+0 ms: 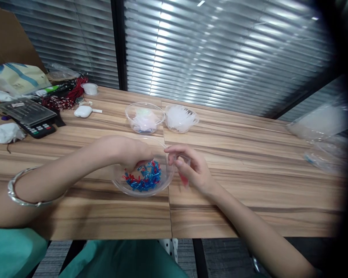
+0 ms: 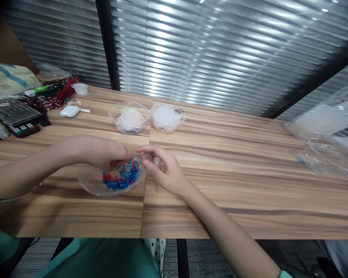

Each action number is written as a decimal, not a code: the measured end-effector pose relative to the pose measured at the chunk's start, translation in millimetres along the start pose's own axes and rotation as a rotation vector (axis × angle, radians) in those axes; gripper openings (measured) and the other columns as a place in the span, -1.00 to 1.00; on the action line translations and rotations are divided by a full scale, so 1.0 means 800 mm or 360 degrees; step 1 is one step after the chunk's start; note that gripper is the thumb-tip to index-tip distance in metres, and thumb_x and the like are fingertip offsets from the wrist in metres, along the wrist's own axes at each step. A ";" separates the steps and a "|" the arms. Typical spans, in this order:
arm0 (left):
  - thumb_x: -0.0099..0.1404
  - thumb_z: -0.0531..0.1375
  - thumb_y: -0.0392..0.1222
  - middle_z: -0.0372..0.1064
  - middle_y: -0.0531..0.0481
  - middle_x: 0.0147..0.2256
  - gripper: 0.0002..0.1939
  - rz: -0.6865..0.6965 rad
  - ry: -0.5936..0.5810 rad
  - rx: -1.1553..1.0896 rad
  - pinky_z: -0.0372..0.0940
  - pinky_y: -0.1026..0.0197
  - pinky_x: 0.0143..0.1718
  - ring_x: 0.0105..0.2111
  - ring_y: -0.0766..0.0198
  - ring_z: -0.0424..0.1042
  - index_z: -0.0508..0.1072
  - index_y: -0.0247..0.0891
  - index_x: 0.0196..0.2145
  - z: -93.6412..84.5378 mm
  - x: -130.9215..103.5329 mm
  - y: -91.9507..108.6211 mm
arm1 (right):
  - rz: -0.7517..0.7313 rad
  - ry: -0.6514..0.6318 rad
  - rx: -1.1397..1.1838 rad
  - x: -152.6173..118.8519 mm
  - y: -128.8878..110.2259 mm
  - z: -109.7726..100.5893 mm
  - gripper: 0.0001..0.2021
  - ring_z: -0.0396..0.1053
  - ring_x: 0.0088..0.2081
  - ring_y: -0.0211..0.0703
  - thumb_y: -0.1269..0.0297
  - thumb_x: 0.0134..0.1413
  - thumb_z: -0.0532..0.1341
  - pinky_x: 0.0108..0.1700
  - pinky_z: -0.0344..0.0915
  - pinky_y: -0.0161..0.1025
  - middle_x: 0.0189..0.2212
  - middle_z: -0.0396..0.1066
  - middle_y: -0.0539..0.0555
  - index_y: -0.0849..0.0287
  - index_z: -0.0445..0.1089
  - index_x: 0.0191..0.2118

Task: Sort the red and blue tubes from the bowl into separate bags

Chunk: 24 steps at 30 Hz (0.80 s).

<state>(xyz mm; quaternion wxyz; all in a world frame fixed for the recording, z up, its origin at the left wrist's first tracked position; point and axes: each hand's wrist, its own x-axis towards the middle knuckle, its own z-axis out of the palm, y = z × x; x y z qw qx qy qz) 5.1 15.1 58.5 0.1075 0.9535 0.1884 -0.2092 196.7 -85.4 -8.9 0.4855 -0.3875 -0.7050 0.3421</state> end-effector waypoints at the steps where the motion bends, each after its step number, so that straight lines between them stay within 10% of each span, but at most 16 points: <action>1: 0.14 0.26 -0.31 0.47 -0.07 -0.42 -0.75 0.0005 -0.0083 0.0032 0.00 0.32 -0.62 -0.59 0.34 0.22 0.53 -0.39 -0.19 -0.001 0.000 0.004 | -0.0021 0.0000 0.0014 0.000 0.000 -0.002 -0.77 0.38 -0.23 -0.17 0.22 0.30 0.14 -0.16 0.32 -0.18 -0.32 0.38 0.05 0.14 0.38 0.00; 10: 0.05 0.18 -0.45 0.16 0.11 -0.64 -0.82 0.0202 -0.0112 -0.0076 -0.12 0.28 -0.68 -0.67 0.41 0.02 0.27 -0.30 -0.59 0.001 -0.006 0.025 | -0.0149 -0.0168 0.0019 -0.001 0.008 -0.015 -0.79 0.38 -0.25 -0.23 0.28 0.30 0.13 -0.22 0.29 -0.26 -0.20 0.45 0.09 0.16 0.45 -0.05; 24: 0.09 0.11 -0.52 0.25 0.14 -0.48 -0.82 0.0649 0.0072 -0.0824 0.16 0.43 -0.44 -0.46 0.43 0.25 0.28 -0.27 -0.50 -0.042 -0.028 0.005 | -0.0287 -0.0238 0.0149 0.001 0.005 -0.012 -0.61 0.41 -0.07 -0.22 0.39 0.27 0.15 0.01 0.34 -0.22 -0.13 0.42 0.06 0.03 0.24 0.19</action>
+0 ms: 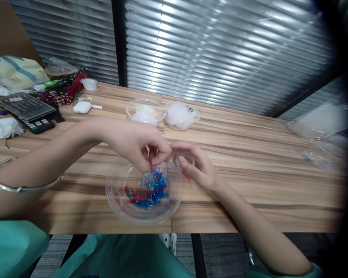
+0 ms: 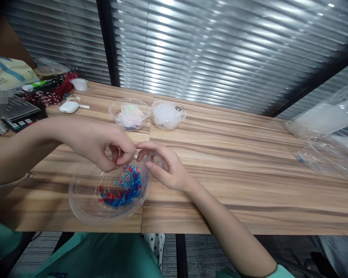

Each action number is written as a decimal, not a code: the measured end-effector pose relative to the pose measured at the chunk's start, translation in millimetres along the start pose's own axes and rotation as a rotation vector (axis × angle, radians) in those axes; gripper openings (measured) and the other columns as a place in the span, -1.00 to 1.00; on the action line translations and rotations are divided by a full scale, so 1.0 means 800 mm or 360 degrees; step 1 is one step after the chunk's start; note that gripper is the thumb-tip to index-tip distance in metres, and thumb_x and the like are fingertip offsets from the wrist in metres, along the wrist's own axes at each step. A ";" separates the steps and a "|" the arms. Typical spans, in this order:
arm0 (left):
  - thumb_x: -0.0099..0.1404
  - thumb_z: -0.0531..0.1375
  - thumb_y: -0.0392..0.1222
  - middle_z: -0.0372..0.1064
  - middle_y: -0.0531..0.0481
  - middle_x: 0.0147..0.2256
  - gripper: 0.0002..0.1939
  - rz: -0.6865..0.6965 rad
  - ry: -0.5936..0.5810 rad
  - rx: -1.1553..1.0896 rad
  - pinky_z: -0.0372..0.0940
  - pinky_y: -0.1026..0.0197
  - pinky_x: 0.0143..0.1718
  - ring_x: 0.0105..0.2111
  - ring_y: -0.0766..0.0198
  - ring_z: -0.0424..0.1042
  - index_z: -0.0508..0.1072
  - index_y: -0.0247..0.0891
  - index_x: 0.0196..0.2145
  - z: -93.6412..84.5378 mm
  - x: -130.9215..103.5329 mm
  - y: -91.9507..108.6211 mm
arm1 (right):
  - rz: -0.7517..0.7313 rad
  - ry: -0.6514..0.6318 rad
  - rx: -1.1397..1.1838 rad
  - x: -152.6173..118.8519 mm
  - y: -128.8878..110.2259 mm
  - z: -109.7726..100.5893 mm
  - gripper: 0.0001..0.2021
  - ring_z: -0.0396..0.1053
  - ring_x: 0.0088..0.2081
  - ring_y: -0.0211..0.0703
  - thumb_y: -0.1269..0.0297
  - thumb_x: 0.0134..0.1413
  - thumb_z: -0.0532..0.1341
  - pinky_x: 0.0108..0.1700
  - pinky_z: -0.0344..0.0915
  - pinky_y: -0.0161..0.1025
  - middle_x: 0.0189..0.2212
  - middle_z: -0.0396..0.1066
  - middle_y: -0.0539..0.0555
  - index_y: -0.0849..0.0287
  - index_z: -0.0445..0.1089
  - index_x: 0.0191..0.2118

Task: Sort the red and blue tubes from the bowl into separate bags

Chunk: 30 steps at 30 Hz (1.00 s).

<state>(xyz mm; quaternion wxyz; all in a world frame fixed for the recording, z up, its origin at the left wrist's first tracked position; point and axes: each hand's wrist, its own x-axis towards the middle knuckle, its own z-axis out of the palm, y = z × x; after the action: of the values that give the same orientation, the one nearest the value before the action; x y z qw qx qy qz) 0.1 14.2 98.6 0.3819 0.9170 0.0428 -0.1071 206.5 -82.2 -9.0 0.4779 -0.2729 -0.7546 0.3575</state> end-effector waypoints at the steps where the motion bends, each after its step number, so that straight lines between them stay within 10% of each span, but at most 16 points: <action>1: 0.09 0.10 -0.51 0.25 0.14 -0.48 -0.82 -0.0002 -0.0005 -0.0014 0.16 0.43 -0.44 -0.46 0.43 0.24 0.28 -0.27 -0.50 0.000 0.000 0.000 | 0.0006 -0.0002 -0.0006 0.000 0.001 0.000 -0.61 0.41 -0.07 -0.22 0.39 0.28 0.15 0.01 0.35 -0.22 -0.13 0.42 0.06 0.03 0.24 0.19; 19: 0.08 0.14 -0.55 0.45 -0.01 -0.30 -0.78 -0.0031 -0.0123 0.0693 0.19 0.30 -0.39 -0.33 0.28 0.39 0.45 -0.29 -0.38 0.050 0.026 -0.017 | 0.0054 -0.0061 -0.0122 0.000 -0.001 0.000 -0.68 0.43 -0.12 -0.17 0.34 0.30 0.12 -0.05 0.39 -0.16 -0.17 0.45 0.11 0.12 0.29 0.14; 30: 0.16 0.08 -0.54 0.28 0.08 -0.57 -0.78 -0.0127 -0.0110 0.0737 0.00 0.31 -0.57 -0.59 0.41 0.15 0.34 -0.33 -0.55 0.036 0.015 -0.011 | 0.0032 -0.0078 -0.0211 -0.001 -0.001 -0.002 -0.66 0.42 -0.10 -0.19 0.37 0.28 0.13 -0.03 0.34 -0.19 -0.12 0.44 0.10 0.12 0.30 0.14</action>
<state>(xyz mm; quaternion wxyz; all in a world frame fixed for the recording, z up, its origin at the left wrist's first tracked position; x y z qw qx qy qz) 5.6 -0.1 70.1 0.1581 0.9735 0.0404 -0.1604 208.2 -83.1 -8.6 0.4365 -0.3028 -0.7852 0.3182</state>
